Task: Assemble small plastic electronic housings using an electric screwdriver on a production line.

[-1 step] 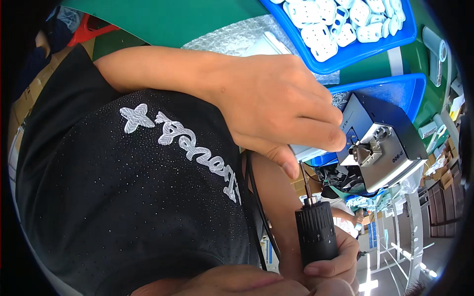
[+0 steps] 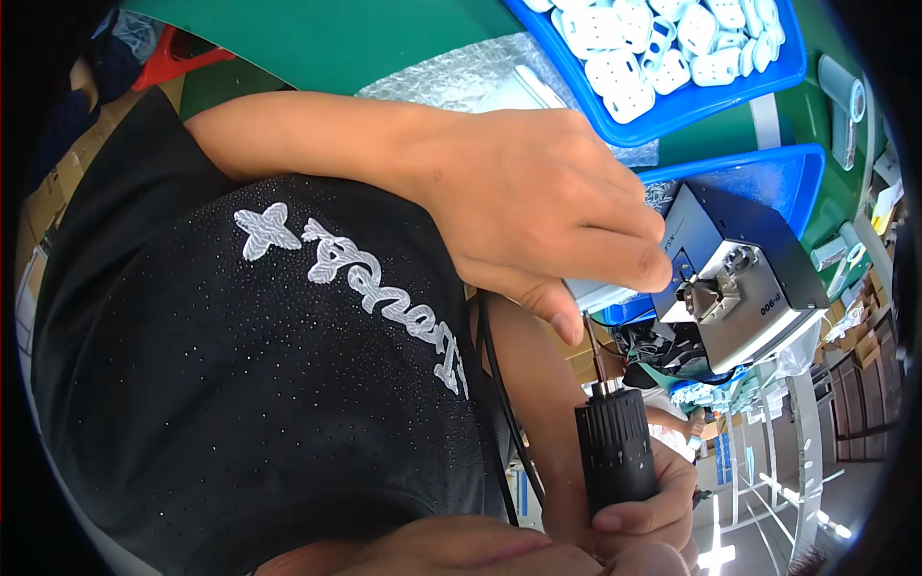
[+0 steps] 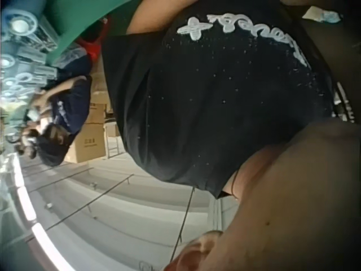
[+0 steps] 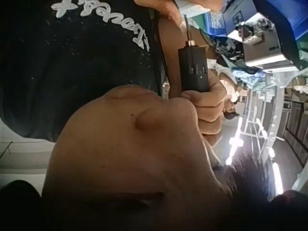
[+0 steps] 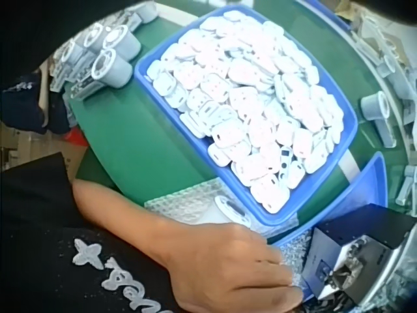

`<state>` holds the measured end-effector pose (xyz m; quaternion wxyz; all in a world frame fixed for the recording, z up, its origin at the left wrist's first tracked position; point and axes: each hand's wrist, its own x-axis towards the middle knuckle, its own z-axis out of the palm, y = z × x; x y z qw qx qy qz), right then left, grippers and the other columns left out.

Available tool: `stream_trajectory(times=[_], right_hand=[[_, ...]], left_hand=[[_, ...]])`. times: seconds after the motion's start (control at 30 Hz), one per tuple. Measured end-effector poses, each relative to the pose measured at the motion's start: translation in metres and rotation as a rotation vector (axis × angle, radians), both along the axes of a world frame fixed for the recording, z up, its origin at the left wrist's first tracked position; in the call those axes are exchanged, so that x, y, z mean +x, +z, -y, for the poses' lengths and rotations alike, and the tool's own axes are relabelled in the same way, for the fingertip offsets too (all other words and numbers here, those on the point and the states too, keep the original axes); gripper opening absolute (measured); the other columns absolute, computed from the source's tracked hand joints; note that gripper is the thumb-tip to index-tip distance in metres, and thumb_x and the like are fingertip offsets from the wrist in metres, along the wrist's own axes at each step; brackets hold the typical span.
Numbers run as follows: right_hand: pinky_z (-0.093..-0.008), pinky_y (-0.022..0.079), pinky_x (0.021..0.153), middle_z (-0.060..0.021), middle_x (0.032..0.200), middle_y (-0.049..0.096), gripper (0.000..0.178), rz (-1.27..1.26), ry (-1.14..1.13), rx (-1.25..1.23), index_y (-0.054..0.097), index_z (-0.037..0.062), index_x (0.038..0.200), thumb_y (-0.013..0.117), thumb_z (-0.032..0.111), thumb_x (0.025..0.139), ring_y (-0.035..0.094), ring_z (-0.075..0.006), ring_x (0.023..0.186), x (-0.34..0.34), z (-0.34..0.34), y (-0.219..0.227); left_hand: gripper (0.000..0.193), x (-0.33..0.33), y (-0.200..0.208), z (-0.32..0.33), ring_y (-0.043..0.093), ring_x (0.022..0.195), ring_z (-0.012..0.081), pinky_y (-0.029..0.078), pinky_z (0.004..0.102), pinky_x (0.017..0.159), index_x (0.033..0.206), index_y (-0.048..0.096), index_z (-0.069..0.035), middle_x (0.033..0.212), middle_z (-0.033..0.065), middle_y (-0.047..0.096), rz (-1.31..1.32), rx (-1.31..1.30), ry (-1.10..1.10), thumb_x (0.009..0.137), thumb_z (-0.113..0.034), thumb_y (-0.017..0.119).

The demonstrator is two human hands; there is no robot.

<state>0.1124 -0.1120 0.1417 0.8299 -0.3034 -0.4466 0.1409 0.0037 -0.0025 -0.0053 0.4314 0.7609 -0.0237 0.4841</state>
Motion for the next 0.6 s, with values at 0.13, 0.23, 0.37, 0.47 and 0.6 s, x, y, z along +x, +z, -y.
stream_trajectory(times=[0.13,0.23,0.37,0.47,0.6], right_hand=[[-0.0227,0.044,0.049,0.0043,0.065,0.049,0.023,0.003,0.135,-0.038,0.051,0.0059,0.091,0.065,0.022,0.083,0.050,-0.0072,0.048,0.001,-0.001,0.003],[-0.0300,0.044,0.054,0.0021,0.069,0.047,0.029,-0.058,0.266,-0.169,0.052,0.0024,0.114,0.050,0.026,0.098,0.049,-0.0108,0.054,-0.004,-0.008,0.006],[-0.0359,0.048,0.057,-0.0042,0.082,0.054,0.076,0.042,0.244,-0.269,0.041,0.0009,0.126,0.054,0.066,0.088,0.055,-0.0181,0.058,0.015,-0.010,0.003],[-0.0341,0.049,0.055,-0.0114,0.080,0.058,0.055,-0.051,0.233,-0.551,0.046,-0.0025,0.120,0.061,0.042,0.092,0.055,-0.0200,0.057,0.026,-0.036,-0.021],[-0.0303,0.051,0.055,-0.0092,0.071,0.065,0.051,0.585,-0.217,-1.070,0.053,-0.0031,0.106,0.085,0.012,0.070,0.063,-0.0169,0.056,-0.001,-0.112,-0.062]], left_hand=[[0.060,-0.010,0.006,-0.002,0.054,0.061,0.0223,0.043,0.0330,0.047,0.098,0.062,0.003,0.080,0.0089,0.053,0.001,-0.012,-0.020,0.097,-0.054,0.044],[0.056,-0.031,0.025,-0.018,0.054,0.062,0.0209,0.042,0.0330,0.047,0.098,0.063,0.002,0.081,0.0088,0.054,-0.214,0.089,0.014,0.097,-0.051,0.045],[0.045,-0.033,0.051,-0.071,0.053,0.065,0.0179,0.040,0.0310,0.051,0.099,0.064,-0.002,0.083,0.0062,0.055,-0.136,0.607,0.145,0.093,-0.045,0.054],[0.054,-0.002,0.048,-0.153,0.063,0.079,0.0238,0.053,0.0361,0.063,0.108,0.057,-0.005,0.090,0.0079,0.061,-0.219,0.760,0.215,0.075,-0.044,0.074],[0.048,0.037,0.055,-0.279,0.050,0.120,0.0349,0.037,0.0478,0.100,0.126,0.054,-0.005,0.122,0.0188,0.057,-1.064,0.942,0.107,0.082,-0.019,0.070]])
